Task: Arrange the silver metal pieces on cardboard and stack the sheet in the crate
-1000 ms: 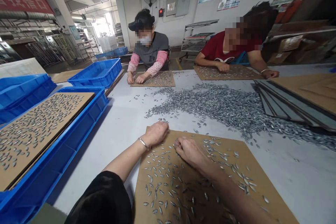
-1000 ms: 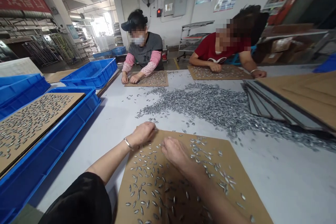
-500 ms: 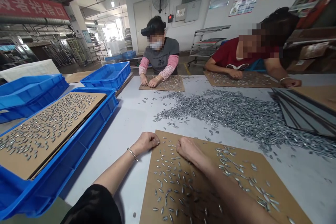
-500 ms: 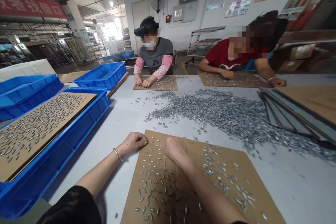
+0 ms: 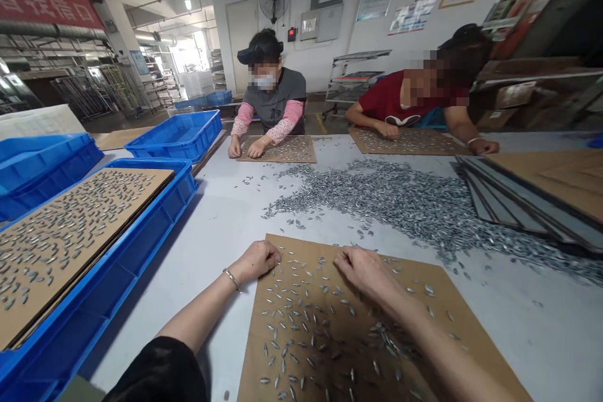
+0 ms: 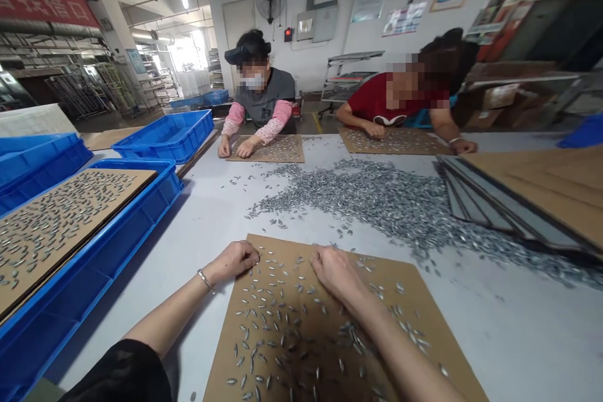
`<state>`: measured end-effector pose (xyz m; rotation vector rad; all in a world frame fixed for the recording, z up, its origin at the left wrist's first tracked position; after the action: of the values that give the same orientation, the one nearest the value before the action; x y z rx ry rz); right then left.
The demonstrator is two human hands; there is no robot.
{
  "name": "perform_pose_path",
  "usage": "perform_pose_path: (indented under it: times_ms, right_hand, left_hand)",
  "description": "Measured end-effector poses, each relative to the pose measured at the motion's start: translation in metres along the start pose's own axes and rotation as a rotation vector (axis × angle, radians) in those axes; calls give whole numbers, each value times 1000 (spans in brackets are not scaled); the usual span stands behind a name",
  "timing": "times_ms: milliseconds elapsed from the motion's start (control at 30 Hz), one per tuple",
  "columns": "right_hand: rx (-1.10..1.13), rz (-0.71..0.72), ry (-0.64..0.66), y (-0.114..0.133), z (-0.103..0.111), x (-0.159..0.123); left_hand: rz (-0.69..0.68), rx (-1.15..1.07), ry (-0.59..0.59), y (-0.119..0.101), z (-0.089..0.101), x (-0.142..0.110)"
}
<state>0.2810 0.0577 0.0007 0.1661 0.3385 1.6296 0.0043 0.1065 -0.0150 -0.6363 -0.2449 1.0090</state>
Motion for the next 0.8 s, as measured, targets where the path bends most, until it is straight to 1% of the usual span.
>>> perform_pose_path:
  times_ms: [67,133,200,267,367,500,633,800]
  right_hand:
    - [7,31,-1,-5,0,1]
    - [25,97,14,-6,-5,4]
    - [29,142,27,-4,-12,8]
    - [3,139,31,0,-18,13]
    - [-31,140,34,3,-24,18]
    - [-67,150,57,3,-25,20]
    - [-118,124,58,-2,-23,12]
    - [-100,39,122,-13,-21,3]
  left_hand:
    - [4,12,-11,-3,8,0]
    - [7,36,-29,-10,13,5]
    - [-1,69,-36,-20,14,14]
    - [-19,102,-18,-34,8,28]
    - [-43,151,49,-55,-10,50]
    - [-16,219,151,-75,-32,74]
    - [47,275,210,-81,-42,87]
    - [89,298,233,-85,-48,90]
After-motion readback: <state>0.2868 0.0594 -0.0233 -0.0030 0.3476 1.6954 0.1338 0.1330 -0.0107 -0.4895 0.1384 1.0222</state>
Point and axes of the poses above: each hand's wrist, its own x-axis towards the middle knuckle, its own z-axis out of the back of the hand, y = z × x, the point moved 1 cm from there along x, towards the middle knuckle, and after that the axes turned 3 degrees about z, right-handed, at the moved point
